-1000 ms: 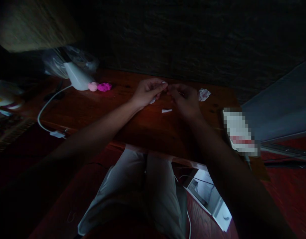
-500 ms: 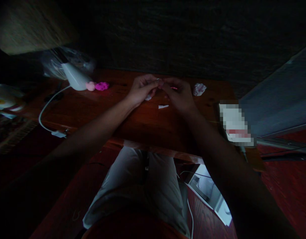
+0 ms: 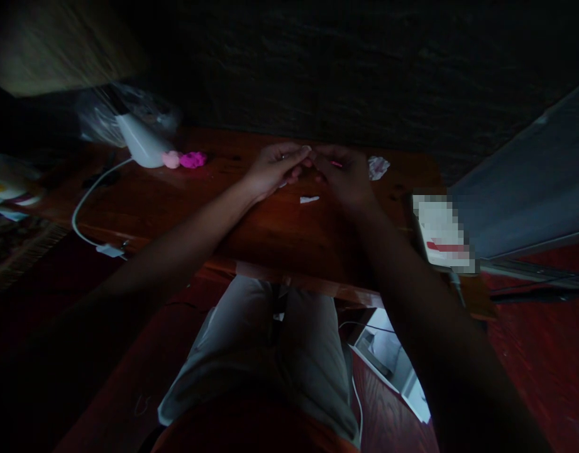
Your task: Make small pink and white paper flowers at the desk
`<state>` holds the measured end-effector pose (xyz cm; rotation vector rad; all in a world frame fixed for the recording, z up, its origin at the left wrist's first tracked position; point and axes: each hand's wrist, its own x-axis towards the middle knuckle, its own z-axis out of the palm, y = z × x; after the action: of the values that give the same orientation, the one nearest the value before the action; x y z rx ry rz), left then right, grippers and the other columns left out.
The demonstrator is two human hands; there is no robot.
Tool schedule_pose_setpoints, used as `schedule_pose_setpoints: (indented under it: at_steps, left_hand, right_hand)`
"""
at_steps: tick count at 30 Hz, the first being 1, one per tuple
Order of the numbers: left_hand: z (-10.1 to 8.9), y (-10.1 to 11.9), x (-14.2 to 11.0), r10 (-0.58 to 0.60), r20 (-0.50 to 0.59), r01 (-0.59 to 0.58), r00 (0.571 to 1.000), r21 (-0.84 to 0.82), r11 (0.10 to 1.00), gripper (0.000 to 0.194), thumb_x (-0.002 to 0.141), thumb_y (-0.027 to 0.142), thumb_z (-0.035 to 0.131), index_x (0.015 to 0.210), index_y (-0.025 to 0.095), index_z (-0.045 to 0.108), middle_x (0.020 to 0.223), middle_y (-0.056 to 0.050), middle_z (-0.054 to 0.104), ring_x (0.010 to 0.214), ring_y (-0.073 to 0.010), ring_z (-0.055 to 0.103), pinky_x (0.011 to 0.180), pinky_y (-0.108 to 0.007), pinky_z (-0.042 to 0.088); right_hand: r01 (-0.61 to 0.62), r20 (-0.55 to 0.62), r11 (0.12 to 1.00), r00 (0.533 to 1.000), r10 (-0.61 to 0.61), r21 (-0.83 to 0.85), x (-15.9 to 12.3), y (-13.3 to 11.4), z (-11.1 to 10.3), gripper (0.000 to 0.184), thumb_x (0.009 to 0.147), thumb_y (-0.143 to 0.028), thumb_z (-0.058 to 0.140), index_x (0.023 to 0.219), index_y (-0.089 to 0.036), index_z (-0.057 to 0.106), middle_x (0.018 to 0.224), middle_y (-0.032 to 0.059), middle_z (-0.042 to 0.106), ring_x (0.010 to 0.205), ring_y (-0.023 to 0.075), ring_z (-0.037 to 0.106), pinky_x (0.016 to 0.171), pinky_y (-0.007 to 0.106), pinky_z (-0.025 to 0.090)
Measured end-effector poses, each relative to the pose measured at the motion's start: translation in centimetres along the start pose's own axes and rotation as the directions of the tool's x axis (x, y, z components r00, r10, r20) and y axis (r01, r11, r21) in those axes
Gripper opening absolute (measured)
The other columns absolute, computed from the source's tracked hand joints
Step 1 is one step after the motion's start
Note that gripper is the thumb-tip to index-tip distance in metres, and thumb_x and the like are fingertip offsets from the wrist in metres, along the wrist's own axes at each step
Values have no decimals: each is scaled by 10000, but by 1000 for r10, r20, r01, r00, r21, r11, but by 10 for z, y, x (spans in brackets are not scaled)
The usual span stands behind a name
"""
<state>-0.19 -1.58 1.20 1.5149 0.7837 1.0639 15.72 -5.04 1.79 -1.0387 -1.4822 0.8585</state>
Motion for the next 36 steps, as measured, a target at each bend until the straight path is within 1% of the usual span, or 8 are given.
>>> schedule_pose_setpoints:
  at_steps: [5, 9, 14, 19, 22, 26, 30, 36]
  left_hand:
    - [-2, -1, 0, 11, 7, -11, 1000, 7, 1000, 213, 865, 311, 708, 933, 111, 683, 748, -17, 686, 527, -28, 529, 471, -150, 331]
    - [-1, -3, 1, 12, -9, -11, 1000, 37, 999, 187, 868, 303, 700, 880, 117, 678, 703, -5, 678, 494, -23, 498, 463, -157, 317]
    - [1, -3, 4, 65, -7, -64, 998, 79, 995, 140, 878, 282, 681, 854, 145, 694, 701, 3, 682, 492, -28, 486, 462, -181, 312]
    - [-2, -1, 1, 50, 5, -50, 999, 118, 992, 298, 938, 357, 584, 792, 130, 709, 601, 4, 621, 484, -36, 479, 460, -189, 291]
    - [-4, -1, 0, 57, 2, -57, 998, 115, 992, 260, 911, 347, 630, 797, 127, 710, 627, -4, 641, 497, -37, 487, 463, -188, 296]
    - [-4, -5, 2, 76, -27, -72, 997, 117, 991, 221, 869, 353, 689, 856, 133, 705, 645, 2, 652, 520, -43, 517, 478, -182, 328]
    - [-3, -11, 6, 130, -9, -128, 991, 126, 984, 202, 810, 308, 760, 878, 130, 691, 683, -4, 674, 579, -64, 567, 533, -191, 384]
    - [-6, -16, 9, 266, 22, -262, 964, 267, 927, 198, 801, 316, 759, 868, 140, 699, 759, -23, 702, 694, -106, 605, 632, -229, 422]
  right_hand:
    - [-72, -58, 997, 996, 70, -27, 4, 9, -2, 13, 871, -234, 724, 865, -225, 732, 721, -23, 688, 600, 75, 545, 582, 236, 419]
    - [-40, -78, 999, 996, 38, -29, 3, 10, -1, 25, 843, -217, 748, 822, -225, 739, 724, -14, 698, 567, 89, 552, 562, 252, 438]
    - [-37, -99, 998, 994, 41, 49, 3, 11, -3, 68, 832, -171, 738, 815, -236, 746, 700, -24, 709, 557, 97, 577, 534, 239, 440]
    - [-28, -120, 996, 992, 38, 81, 3, 8, -2, 151, 780, -85, 742, 823, -229, 757, 701, -28, 728, 617, 98, 616, 548, 206, 460]
    - [-68, -108, 993, 991, 79, 101, 1, 5, 1, 138, 769, -77, 739, 799, -211, 753, 702, -19, 731, 598, 93, 616, 539, 203, 457]
    - [-78, -103, 989, 991, 90, 123, 0, 4, 2, 161, 827, -71, 671, 768, -198, 750, 690, -15, 714, 524, 70, 584, 494, 197, 418]
    - [-102, -105, 987, 988, 115, 122, 1, 4, 0, 99, 845, -153, 705, 772, -202, 750, 665, -15, 701, 508, 68, 585, 474, 189, 408]
    - [-115, -101, 982, 986, 131, 146, 0, 2, 1, 106, 746, -121, 783, 759, -222, 755, 648, -30, 698, 521, 73, 569, 483, 188, 429]
